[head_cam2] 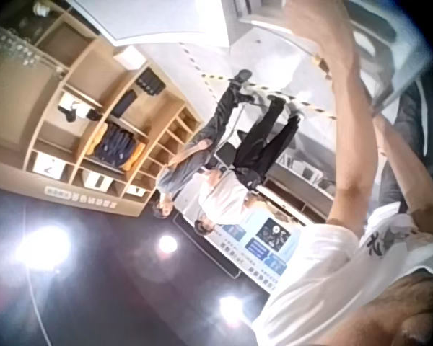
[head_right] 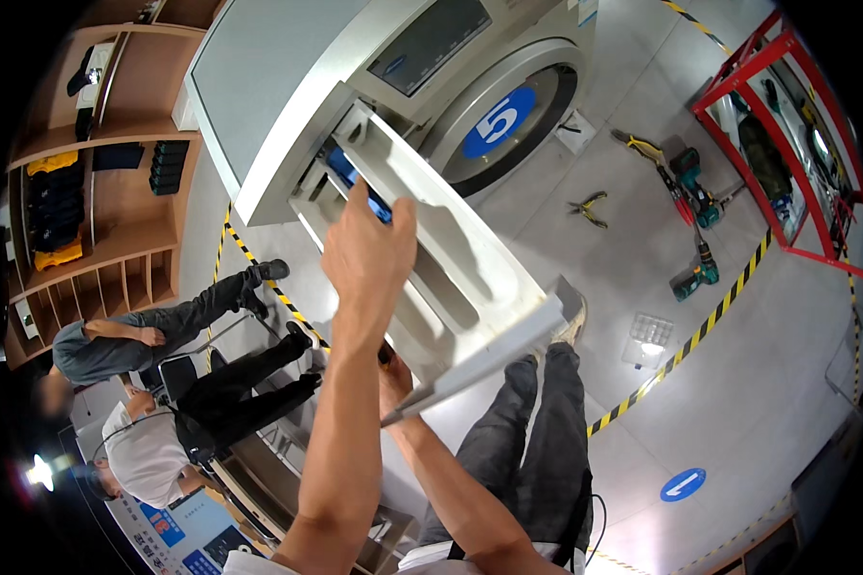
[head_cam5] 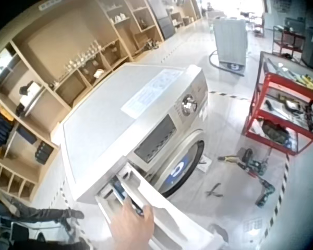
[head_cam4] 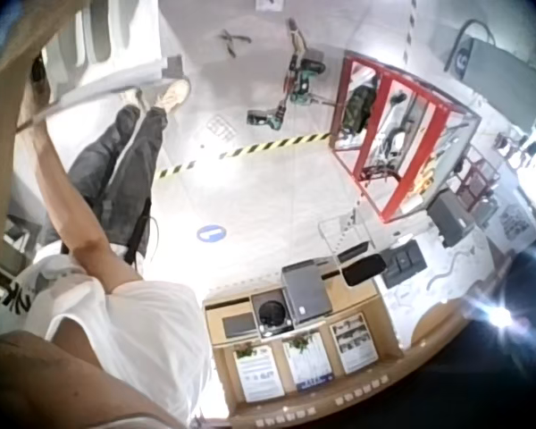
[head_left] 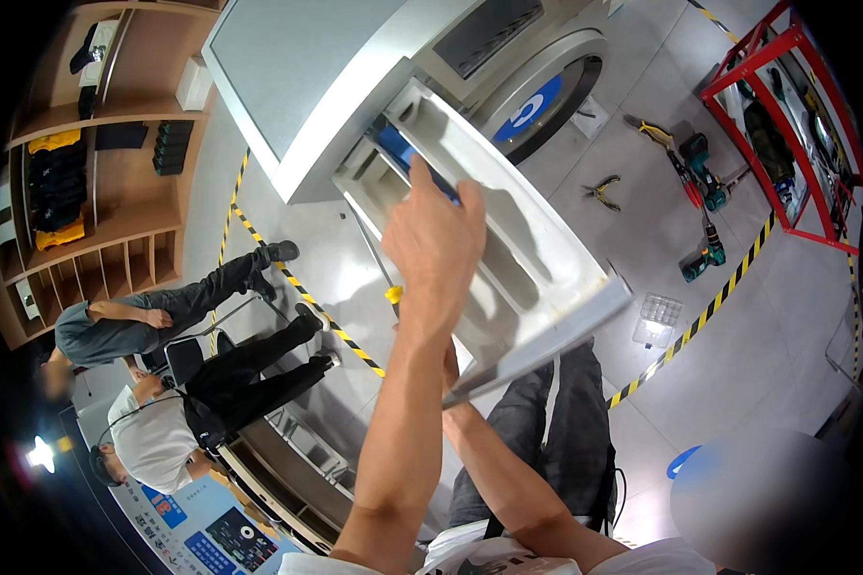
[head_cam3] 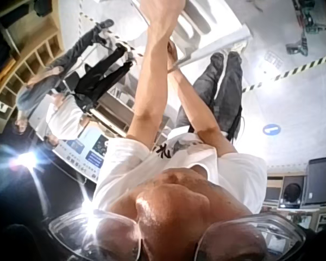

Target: The person uses a screwdriver to remove screws from the detergent drawer housing of a washing machine and then positions a metal panel onto the back of the appliance.

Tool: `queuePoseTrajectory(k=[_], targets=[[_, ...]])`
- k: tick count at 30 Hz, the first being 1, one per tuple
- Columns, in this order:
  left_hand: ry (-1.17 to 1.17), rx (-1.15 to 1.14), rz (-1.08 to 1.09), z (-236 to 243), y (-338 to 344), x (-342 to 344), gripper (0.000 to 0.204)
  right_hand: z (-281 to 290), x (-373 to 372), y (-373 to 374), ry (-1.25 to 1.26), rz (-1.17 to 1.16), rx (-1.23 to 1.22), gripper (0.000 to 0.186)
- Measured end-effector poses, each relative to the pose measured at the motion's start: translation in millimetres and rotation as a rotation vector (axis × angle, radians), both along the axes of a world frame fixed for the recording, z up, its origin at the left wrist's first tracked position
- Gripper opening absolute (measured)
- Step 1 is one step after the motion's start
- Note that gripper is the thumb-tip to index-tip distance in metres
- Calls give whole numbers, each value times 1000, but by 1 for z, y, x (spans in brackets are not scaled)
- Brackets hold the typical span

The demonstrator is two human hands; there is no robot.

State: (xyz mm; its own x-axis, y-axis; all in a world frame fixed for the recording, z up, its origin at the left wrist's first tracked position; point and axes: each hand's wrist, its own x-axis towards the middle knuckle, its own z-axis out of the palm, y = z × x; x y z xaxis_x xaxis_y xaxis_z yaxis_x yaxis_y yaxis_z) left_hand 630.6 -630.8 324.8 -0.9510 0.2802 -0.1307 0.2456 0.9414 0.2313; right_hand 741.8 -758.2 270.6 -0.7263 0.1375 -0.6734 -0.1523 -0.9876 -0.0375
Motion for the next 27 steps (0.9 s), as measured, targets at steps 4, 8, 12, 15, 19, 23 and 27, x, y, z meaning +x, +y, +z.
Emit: queuePoseTrajectory(k=[4, 8, 12, 15, 19, 23, 27], targets=[[-152, 78, -3, 10, -1, 35, 54, -12, 5, 6, -37, -30, 50, 36], [-297, 211, -11, 60, 1, 60, 45, -21, 8, -3, -63, -42, 103, 35], [-133, 234, -230, 113, -10, 51, 51, -25, 5, -20, -82, -51, 153, 35], [5, 282, -306, 131, -14, 0, 51, -44, 1, -10, -154, -126, 259, 35], [240, 140, -339, 163, -47, -133, 56, -18, -4, -9, -37, -36, 358, 32], [379, -69, -434, 160, -64, -271, 62, -4, -6, -12, -159, -66, 665, 33], [70, -6, -471, 143, -41, -374, 57, 8, 3, 29, -231, -128, 699, 28]])
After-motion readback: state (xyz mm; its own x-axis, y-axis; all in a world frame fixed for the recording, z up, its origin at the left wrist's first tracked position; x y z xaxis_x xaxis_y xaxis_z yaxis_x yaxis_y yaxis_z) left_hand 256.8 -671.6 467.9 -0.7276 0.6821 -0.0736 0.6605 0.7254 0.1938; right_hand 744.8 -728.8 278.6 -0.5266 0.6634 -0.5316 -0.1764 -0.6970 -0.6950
